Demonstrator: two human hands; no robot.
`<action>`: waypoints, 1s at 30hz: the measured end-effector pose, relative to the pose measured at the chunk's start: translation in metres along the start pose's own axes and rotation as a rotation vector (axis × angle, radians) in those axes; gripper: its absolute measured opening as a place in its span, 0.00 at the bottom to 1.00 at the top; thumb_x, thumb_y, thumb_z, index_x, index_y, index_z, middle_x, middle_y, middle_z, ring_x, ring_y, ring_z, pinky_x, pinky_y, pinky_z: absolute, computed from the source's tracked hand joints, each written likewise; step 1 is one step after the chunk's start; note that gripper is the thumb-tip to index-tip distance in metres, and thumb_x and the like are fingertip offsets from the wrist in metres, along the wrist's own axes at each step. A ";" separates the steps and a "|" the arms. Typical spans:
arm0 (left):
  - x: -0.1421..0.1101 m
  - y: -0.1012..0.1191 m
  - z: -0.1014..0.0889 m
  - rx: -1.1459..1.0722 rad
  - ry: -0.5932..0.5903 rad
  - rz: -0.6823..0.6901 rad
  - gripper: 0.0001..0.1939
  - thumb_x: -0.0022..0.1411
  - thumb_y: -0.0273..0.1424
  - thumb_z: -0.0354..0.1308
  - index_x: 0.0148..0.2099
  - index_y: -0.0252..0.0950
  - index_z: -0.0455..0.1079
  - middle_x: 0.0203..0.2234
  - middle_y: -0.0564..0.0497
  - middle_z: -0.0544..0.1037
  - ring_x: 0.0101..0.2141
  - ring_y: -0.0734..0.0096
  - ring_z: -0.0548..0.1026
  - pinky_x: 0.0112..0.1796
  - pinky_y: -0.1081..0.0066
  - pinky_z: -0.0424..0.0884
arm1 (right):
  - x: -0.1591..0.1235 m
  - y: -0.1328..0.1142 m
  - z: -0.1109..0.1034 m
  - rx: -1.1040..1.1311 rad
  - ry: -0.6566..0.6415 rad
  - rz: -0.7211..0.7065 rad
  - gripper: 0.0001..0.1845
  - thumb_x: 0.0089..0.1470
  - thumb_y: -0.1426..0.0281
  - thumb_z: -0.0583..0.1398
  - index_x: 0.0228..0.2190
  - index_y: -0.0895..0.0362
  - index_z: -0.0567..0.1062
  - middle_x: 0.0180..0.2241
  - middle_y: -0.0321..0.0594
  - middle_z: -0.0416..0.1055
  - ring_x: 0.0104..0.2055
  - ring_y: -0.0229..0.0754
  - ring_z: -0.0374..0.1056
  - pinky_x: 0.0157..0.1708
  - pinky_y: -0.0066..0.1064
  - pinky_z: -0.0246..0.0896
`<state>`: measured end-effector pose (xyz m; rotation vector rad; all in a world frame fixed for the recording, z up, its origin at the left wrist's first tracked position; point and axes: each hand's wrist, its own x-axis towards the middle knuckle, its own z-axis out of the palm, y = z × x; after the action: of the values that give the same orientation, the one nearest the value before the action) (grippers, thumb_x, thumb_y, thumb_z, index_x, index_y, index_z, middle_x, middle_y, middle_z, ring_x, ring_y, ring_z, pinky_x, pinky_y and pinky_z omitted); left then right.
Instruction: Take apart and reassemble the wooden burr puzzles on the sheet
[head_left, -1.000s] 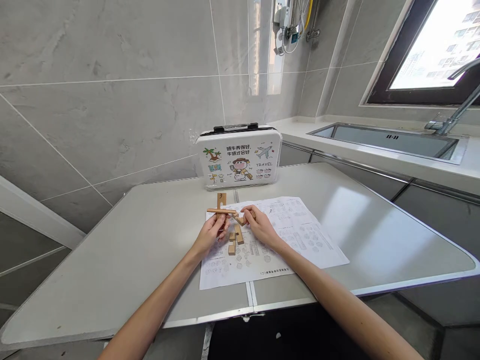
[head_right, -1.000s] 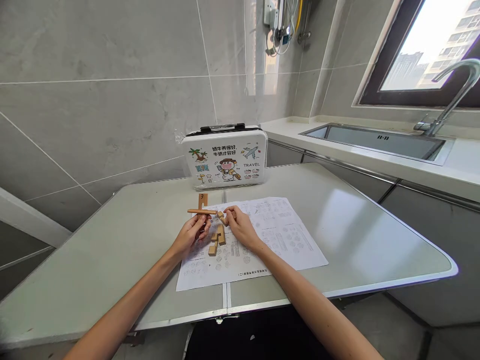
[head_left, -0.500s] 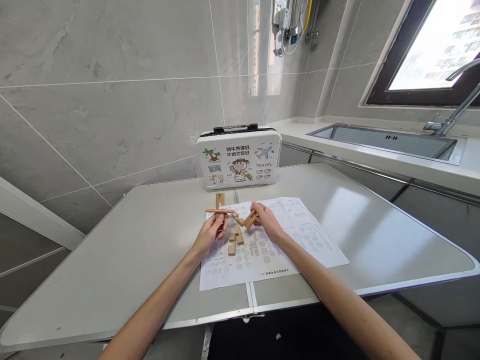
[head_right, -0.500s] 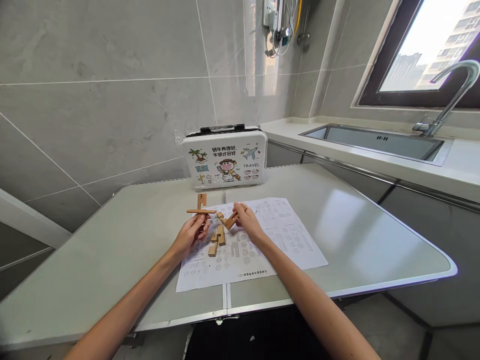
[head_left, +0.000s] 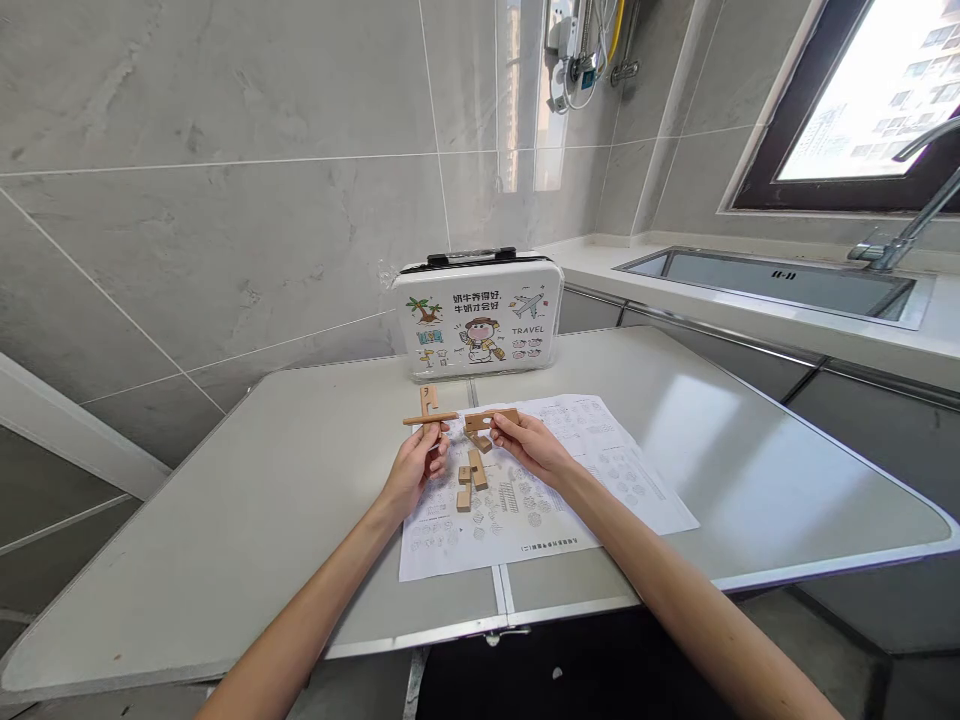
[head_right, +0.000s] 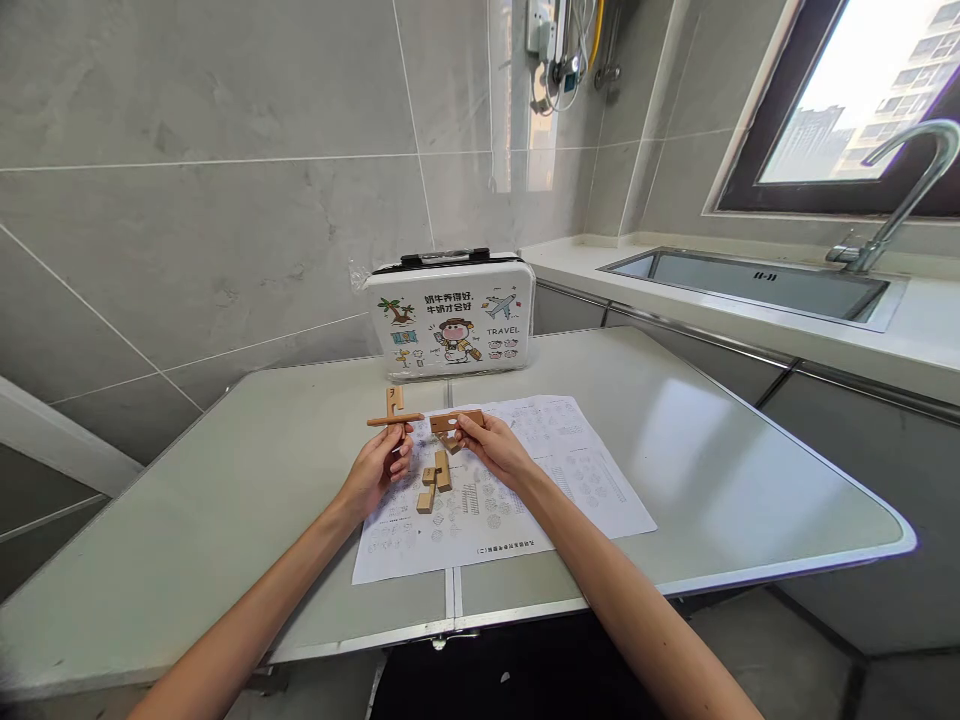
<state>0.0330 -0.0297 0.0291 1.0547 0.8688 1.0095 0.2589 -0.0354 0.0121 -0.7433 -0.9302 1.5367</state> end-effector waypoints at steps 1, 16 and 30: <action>0.000 0.000 0.000 0.003 -0.003 0.001 0.23 0.62 0.49 0.69 0.45 0.35 0.69 0.27 0.59 0.64 0.20 0.85 0.57 0.20 0.81 0.55 | 0.000 0.000 0.000 -0.016 0.003 0.001 0.23 0.48 0.52 0.75 0.35 0.57 0.80 0.31 0.38 0.72 0.34 0.40 0.68 0.42 0.35 0.71; -0.002 -0.002 0.004 0.077 -0.062 -0.016 0.26 0.60 0.51 0.70 0.47 0.35 0.73 0.29 0.56 0.68 0.20 0.85 0.58 0.20 0.80 0.53 | 0.003 0.002 -0.002 0.165 0.031 -0.015 0.20 0.52 0.53 0.74 0.35 0.55 0.79 0.37 0.41 0.77 0.37 0.38 0.74 0.43 0.30 0.76; -0.006 -0.003 0.005 0.084 -0.182 -0.025 0.22 0.65 0.50 0.66 0.39 0.32 0.74 0.28 0.52 0.72 0.20 0.82 0.58 0.21 0.77 0.55 | -0.001 0.011 0.008 0.269 -0.126 0.103 0.18 0.53 0.58 0.75 0.37 0.58 0.82 0.31 0.34 0.74 0.28 0.29 0.67 0.31 0.20 0.70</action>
<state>0.0364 -0.0369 0.0281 1.1850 0.7789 0.8477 0.2470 -0.0381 0.0057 -0.5126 -0.7656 1.7745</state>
